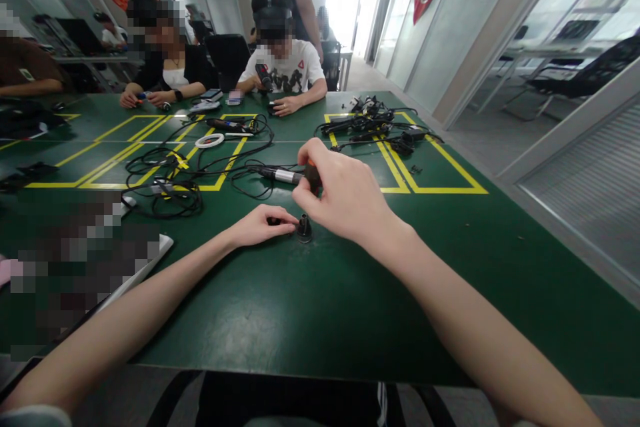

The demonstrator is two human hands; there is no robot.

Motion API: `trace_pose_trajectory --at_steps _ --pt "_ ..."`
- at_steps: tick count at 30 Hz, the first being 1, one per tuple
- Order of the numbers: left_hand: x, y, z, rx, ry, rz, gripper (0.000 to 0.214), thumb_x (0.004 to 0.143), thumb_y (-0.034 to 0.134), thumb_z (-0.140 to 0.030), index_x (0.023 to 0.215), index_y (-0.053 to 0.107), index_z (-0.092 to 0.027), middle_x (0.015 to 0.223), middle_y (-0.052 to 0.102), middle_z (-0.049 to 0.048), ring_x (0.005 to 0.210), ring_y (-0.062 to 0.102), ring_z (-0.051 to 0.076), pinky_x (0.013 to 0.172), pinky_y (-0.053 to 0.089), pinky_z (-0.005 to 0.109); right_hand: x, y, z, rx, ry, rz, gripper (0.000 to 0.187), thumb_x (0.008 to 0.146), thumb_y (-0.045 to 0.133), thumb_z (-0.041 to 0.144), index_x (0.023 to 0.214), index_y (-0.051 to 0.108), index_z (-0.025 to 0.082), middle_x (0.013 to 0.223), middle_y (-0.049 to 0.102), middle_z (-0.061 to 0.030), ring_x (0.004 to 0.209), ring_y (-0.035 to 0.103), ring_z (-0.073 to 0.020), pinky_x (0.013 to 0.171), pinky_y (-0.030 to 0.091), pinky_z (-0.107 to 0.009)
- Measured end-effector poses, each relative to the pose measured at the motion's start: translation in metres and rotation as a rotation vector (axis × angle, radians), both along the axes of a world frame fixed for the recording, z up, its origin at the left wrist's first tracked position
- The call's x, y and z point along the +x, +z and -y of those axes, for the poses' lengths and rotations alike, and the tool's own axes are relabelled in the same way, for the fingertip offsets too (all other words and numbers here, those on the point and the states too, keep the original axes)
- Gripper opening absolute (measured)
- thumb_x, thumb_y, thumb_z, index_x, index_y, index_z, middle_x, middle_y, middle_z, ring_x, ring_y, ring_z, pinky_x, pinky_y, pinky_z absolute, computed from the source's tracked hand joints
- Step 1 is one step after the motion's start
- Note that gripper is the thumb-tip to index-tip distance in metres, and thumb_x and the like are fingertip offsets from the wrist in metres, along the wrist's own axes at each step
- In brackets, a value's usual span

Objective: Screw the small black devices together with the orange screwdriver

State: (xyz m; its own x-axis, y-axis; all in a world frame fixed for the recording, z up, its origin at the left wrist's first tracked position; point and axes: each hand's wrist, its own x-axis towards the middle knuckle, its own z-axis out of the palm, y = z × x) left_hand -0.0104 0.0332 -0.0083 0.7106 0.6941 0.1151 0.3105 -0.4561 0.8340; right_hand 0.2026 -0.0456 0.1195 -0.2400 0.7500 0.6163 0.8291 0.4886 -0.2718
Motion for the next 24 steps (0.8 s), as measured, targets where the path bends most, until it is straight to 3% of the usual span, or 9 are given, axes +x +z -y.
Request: trace_pose_trajectory --at_steps 3,7,11,15,20,24 --pt "0.001 0.0037 0.0003 -0.084 0.031 -0.012 0.03 0.095 0.069 -0.033 0.113 0.085 -0.014 0.084 0.08 0.0048 0.073 0.063 0.015 0.068 0.046 0.024 -0.0005 0.001 0.0015 0.011 0.01 -0.006 0.014 0.089 0.057 0.034 0.09 0.061 0.021 0.067 0.065 -0.0012 0.056 0.055 -0.0173 0.06 0.033 -0.029" --pt "0.0012 0.004 0.0001 -0.097 0.022 0.004 0.032 0.095 0.068 -0.033 0.116 0.083 -0.013 0.083 0.077 0.0041 0.072 0.061 0.014 0.068 0.045 0.024 -0.0014 0.0004 0.0027 0.027 -0.03 0.01 0.027 0.098 0.054 0.044 0.084 0.062 0.022 0.06 0.061 0.0001 0.055 0.056 -0.0179 0.059 0.029 -0.029" --pt "-0.0002 0.0003 0.0022 0.041 -0.038 0.028 0.042 0.096 0.071 -0.039 0.132 0.078 -0.018 0.096 0.076 0.0055 0.078 0.062 0.014 0.073 0.049 0.026 -0.0024 0.0003 0.0033 0.036 -0.018 0.0 0.017 0.092 0.052 0.031 0.097 0.064 0.02 0.064 0.062 0.0007 0.054 0.055 -0.017 0.059 0.032 -0.029" --pt "-0.0012 -0.0039 0.0059 0.237 -0.12 -0.003 0.053 0.092 0.079 -0.044 0.14 0.073 -0.022 0.119 0.073 0.0102 0.09 0.066 0.017 0.084 0.054 0.03 -0.0031 0.0018 0.0049 0.039 0.012 0.011 0.017 0.091 0.051 0.032 0.093 0.062 0.02 0.069 0.065 -0.001 0.054 0.054 -0.0159 0.059 0.032 -0.028" --pt "-0.001 -0.0047 0.0067 0.324 -0.113 -0.096 0.044 0.098 0.073 -0.038 0.14 0.073 -0.025 0.117 0.075 0.0085 0.099 0.07 0.02 0.09 0.054 0.03 -0.0036 0.0002 0.0054 0.03 -0.004 0.001 0.032 0.098 0.053 0.049 0.084 0.061 0.021 0.06 0.059 0.001 0.053 0.055 -0.0164 0.058 0.032 -0.028" --pt "-0.0009 -0.0039 0.0069 0.342 -0.117 -0.112 0.042 0.099 0.072 -0.037 0.14 0.073 -0.024 0.117 0.075 0.0084 0.099 0.071 0.02 0.089 0.055 0.029 -0.0029 -0.0006 0.0052 0.058 -0.006 0.006 0.019 0.093 0.052 0.034 0.097 0.065 0.02 0.066 0.064 0.0004 0.055 0.058 -0.0172 0.059 0.034 -0.029"
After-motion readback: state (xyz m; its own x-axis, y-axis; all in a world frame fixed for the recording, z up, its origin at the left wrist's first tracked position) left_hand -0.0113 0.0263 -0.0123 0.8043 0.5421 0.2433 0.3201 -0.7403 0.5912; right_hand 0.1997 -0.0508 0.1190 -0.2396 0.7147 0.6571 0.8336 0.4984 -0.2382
